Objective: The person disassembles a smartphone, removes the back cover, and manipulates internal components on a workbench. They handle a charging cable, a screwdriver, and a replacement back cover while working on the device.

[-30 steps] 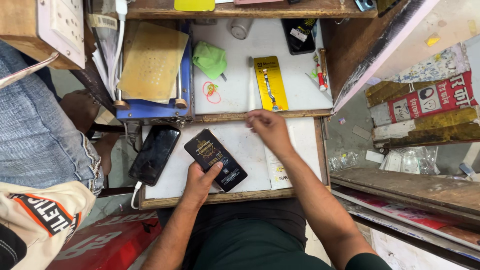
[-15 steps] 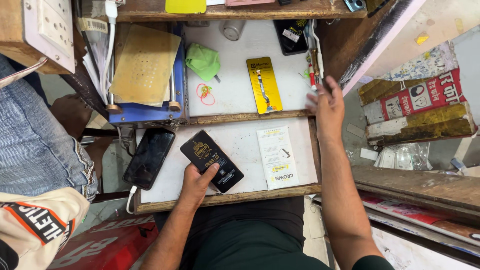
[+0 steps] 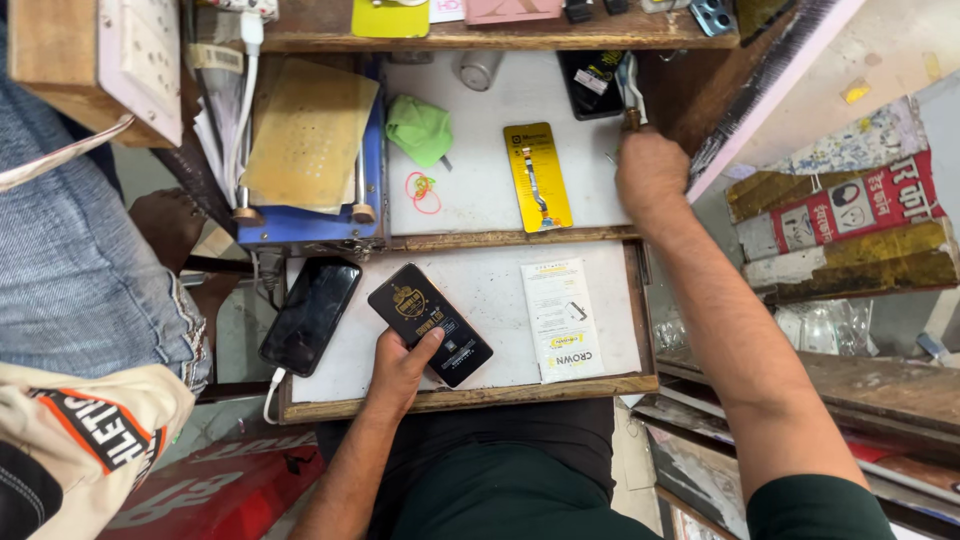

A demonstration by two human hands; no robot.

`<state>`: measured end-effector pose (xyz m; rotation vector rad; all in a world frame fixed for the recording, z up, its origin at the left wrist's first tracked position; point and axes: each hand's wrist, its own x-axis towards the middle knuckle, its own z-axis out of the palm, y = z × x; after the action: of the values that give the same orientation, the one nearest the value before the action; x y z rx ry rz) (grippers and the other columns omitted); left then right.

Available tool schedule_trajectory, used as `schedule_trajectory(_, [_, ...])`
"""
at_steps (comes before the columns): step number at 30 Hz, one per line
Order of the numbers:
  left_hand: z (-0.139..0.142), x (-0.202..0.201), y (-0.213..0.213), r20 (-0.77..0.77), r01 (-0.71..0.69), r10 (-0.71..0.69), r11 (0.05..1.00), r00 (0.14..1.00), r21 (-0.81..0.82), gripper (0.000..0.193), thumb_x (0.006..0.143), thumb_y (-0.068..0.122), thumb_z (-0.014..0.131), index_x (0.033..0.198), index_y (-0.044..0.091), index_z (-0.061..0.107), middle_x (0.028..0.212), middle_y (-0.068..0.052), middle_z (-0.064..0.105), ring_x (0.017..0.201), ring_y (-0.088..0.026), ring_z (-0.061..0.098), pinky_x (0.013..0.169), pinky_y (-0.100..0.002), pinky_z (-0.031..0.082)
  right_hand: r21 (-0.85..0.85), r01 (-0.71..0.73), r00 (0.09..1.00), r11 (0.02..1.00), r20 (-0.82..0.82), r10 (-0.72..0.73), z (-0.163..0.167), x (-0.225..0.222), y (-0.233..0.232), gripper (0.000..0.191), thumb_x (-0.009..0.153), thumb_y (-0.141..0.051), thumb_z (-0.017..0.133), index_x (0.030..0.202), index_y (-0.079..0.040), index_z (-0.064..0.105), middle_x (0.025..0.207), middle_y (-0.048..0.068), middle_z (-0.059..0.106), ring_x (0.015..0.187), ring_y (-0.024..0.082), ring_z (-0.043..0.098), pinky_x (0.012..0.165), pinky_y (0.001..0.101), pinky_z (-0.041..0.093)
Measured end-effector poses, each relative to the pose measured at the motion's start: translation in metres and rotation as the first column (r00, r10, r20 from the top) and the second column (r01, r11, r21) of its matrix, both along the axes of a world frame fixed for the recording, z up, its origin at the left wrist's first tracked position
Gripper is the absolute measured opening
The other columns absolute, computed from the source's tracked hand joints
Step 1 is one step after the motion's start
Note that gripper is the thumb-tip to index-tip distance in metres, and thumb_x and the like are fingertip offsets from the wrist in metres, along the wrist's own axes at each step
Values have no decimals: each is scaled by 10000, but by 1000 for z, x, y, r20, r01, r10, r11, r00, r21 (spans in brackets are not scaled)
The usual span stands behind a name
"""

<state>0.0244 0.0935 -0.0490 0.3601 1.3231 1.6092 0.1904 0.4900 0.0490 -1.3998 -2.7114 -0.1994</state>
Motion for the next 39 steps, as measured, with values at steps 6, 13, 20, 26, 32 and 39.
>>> schedule_trajectory(6, [-5,1,3,27,4,-4,999,1000,32,293,910,145,737,1138,-26,673,1055,-94,740,962,-146,690,874,-313,570,-340,-119,824,933,-558,-99,27,-33,-26,241,962,-239,750,1169,-120,775,958,162,777,836,287,778,803,404,605])
schedule_trajectory(13, [-4,-1,-6,3,5,-6,998,1000,55,298,916,131,745,1155,-36,686,1092,-88,740,987,-133,678,911,-298,546,-152,-288,866,945,-463,189,23,-81,-60,619,922,-210,751,1500,-118,550,1162,243,707,988,391,710,891,459,583])
schedule_trajectory(20, [-7,0,-3,3,6,-6,997,1000,71,269,921,110,730,1144,-37,695,1085,-84,742,980,-134,679,898,-296,547,-216,-160,977,963,-175,123,3,-75,-125,845,775,-300,824,1525,-234,442,1472,271,483,1079,463,634,851,506,588])
schedule_trajectory(26, [-7,-2,-2,11,22,-24,995,1000,93,271,928,122,731,1144,-35,690,1082,-98,741,978,-148,683,904,-311,551,-251,-38,967,967,-253,-28,0,-92,-112,883,744,-202,821,1532,-252,426,1565,238,353,1123,453,587,856,546,578])
schedule_trajectory(32, [-5,-2,1,33,-6,3,996,999,83,286,912,127,727,1153,-20,678,1088,-96,742,1003,-152,690,926,-320,558,-249,-72,927,966,-375,-27,1,-128,-103,878,740,-206,823,1523,-254,428,1587,252,313,1161,505,565,874,547,572])
schedule_trajectory(39, [-5,-4,0,25,1,-3,996,1000,95,270,919,113,723,1137,-42,691,1080,-106,746,989,-154,693,912,-322,558,-97,-351,692,931,-697,188,-14,-97,-100,528,907,-223,758,1397,-102,602,1456,278,553,1327,431,563,1102,489,511])
